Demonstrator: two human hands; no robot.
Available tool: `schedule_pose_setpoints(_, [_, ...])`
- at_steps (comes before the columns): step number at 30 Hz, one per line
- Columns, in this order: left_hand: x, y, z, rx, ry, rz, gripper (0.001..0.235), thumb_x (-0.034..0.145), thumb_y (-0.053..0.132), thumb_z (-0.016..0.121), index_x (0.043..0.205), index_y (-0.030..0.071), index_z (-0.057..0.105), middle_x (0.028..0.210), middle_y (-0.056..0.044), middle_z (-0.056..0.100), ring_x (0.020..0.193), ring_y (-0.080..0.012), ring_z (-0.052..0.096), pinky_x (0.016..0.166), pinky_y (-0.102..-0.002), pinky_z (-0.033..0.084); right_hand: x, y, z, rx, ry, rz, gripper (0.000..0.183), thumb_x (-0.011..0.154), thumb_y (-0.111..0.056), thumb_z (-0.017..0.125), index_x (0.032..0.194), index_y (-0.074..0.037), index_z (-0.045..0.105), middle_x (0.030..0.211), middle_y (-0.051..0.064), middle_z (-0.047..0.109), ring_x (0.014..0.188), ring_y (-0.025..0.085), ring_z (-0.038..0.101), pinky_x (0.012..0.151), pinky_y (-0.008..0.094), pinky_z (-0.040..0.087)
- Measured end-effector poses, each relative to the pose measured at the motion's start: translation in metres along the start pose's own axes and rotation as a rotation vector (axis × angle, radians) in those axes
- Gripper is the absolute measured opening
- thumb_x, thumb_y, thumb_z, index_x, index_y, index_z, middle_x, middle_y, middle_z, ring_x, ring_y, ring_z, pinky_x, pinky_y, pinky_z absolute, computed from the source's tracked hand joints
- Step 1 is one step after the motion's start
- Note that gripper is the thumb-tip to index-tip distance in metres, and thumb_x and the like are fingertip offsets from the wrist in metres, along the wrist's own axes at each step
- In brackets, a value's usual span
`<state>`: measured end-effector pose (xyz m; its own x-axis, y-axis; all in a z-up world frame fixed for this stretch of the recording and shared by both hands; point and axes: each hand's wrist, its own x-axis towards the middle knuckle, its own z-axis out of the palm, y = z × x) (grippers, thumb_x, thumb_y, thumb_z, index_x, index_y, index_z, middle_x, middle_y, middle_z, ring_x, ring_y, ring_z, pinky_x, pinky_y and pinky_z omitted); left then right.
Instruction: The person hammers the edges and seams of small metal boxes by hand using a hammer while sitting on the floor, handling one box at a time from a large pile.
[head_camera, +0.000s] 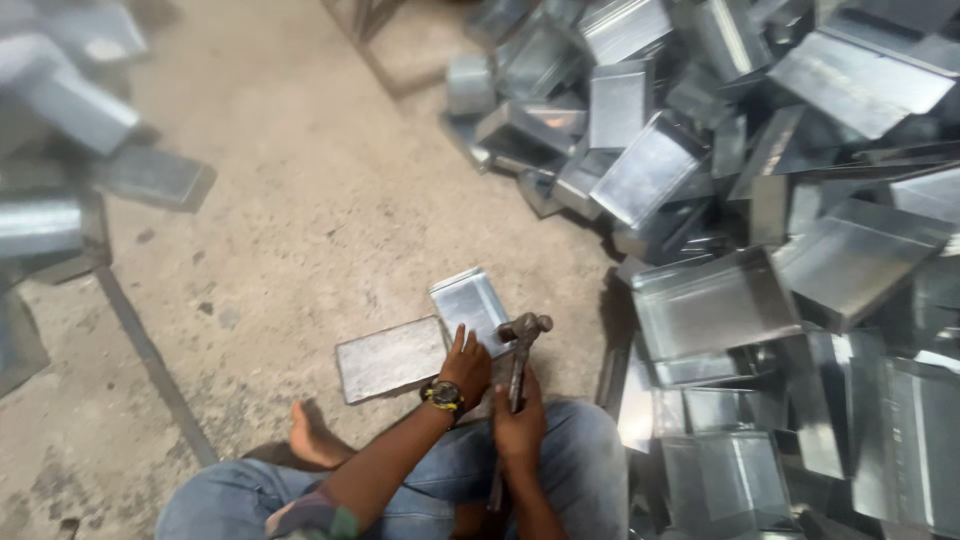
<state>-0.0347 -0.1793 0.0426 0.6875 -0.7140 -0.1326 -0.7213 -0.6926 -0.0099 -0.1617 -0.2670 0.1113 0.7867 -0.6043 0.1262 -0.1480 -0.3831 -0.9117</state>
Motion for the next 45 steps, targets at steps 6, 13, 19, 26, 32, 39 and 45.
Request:
schedule_pose_setpoints(6, [0.041, 0.003, 0.009, -0.057, 0.020, -0.072, 0.024, 0.084, 0.013, 0.064, 0.106, 0.005, 0.069, 0.094, -0.014, 0.073, 0.089, -0.0299, 0.072, 0.110, -0.059, 0.035, -0.003, -0.016, -0.008, 0.033, 0.022, 0.102, 0.062, 0.089, -0.018, 0.072, 0.145, -0.003, 0.050, 0.132, 0.021, 0.066, 0.119, 0.030, 0.067, 0.096, 0.037, 0.052])
schedule_pose_setpoints(13, [0.020, -0.010, -0.048, -0.126, 0.338, -0.306, 0.019, 0.078, 0.008, 0.066, 0.096, 0.005, 0.062, 0.085, -0.014, 0.072, 0.078, -0.0296, 0.072, 0.073, -0.042, 0.057, -0.003, -0.030, -0.009, 0.091, -0.020, 0.157, 0.064, 0.087, -0.019, 0.070, 0.147, -0.007, 0.052, 0.117, 0.020, 0.074, 0.103, 0.029, 0.073, 0.088, 0.037, 0.056])
schedule_pose_setpoints(19, [-0.049, -0.004, -0.081, -0.281, 0.223, -0.573, 0.021, 0.089, 0.018, 0.063, 0.102, 0.001, 0.060, 0.084, -0.017, 0.073, 0.075, -0.0322, 0.074, 0.065, -0.046, 0.060, -0.003, -0.031, -0.005, 0.017, 0.016, 0.104, 0.059, 0.090, -0.022, 0.070, 0.144, -0.007, 0.053, 0.115, 0.021, 0.074, 0.100, 0.032, 0.074, 0.084, 0.040, 0.057])
schedule_pose_setpoints(26, [-0.113, -0.037, -0.121, -0.405, 0.327, -0.606, 0.074, 0.089, 0.059, 0.053, 0.132, -0.001, 0.057, 0.135, -0.026, 0.057, 0.130, -0.0429, 0.048, 0.112, -0.056, 0.032, -0.014, -0.049, -0.018, -0.122, -0.147, 0.102, 0.051, 0.098, -0.023, 0.060, 0.148, -0.013, 0.053, 0.102, 0.020, 0.074, 0.091, 0.033, 0.072, 0.076, 0.043, 0.055])
schedule_pose_setpoints(32, [-0.129, -0.078, -0.097, -0.339, 0.393, -0.711, 0.089, 0.090, 0.059, 0.048, 0.155, -0.001, 0.034, 0.166, -0.021, 0.021, 0.155, -0.0440, 0.008, 0.122, -0.061, 0.004, -0.031, -0.104, -0.028, -0.012, -0.176, -0.103, 0.049, 0.100, -0.017, 0.053, 0.148, -0.011, 0.054, 0.074, 0.008, 0.064, 0.062, 0.015, 0.060, 0.058, 0.033, 0.051])
schedule_pose_setpoints(39, [-0.080, -0.118, -0.090, -0.337, 0.302, -0.690, 0.087, 0.090, 0.052, 0.049, 0.158, 0.002, 0.029, 0.168, -0.018, 0.018, 0.155, -0.0429, 0.006, 0.123, -0.061, 0.003, -0.041, -0.138, -0.053, 0.163, -0.059, -0.466, 0.047, 0.103, -0.005, 0.057, 0.149, -0.006, 0.051, 0.082, 0.004, 0.065, 0.064, 0.009, 0.060, 0.060, 0.026, 0.056])
schedule_pose_setpoints(45, [-0.076, -0.118, -0.080, -0.374, 0.328, -0.708, 0.086, 0.089, 0.047, 0.050, 0.160, 0.005, 0.027, 0.170, -0.018, 0.014, 0.157, -0.0417, 0.003, 0.125, -0.059, 0.002, -0.036, -0.119, -0.024, -0.261, -0.012, -0.715, 0.043, 0.102, -0.005, 0.058, 0.145, -0.006, 0.057, 0.112, 0.021, 0.071, 0.099, 0.023, 0.071, 0.082, 0.034, 0.058])
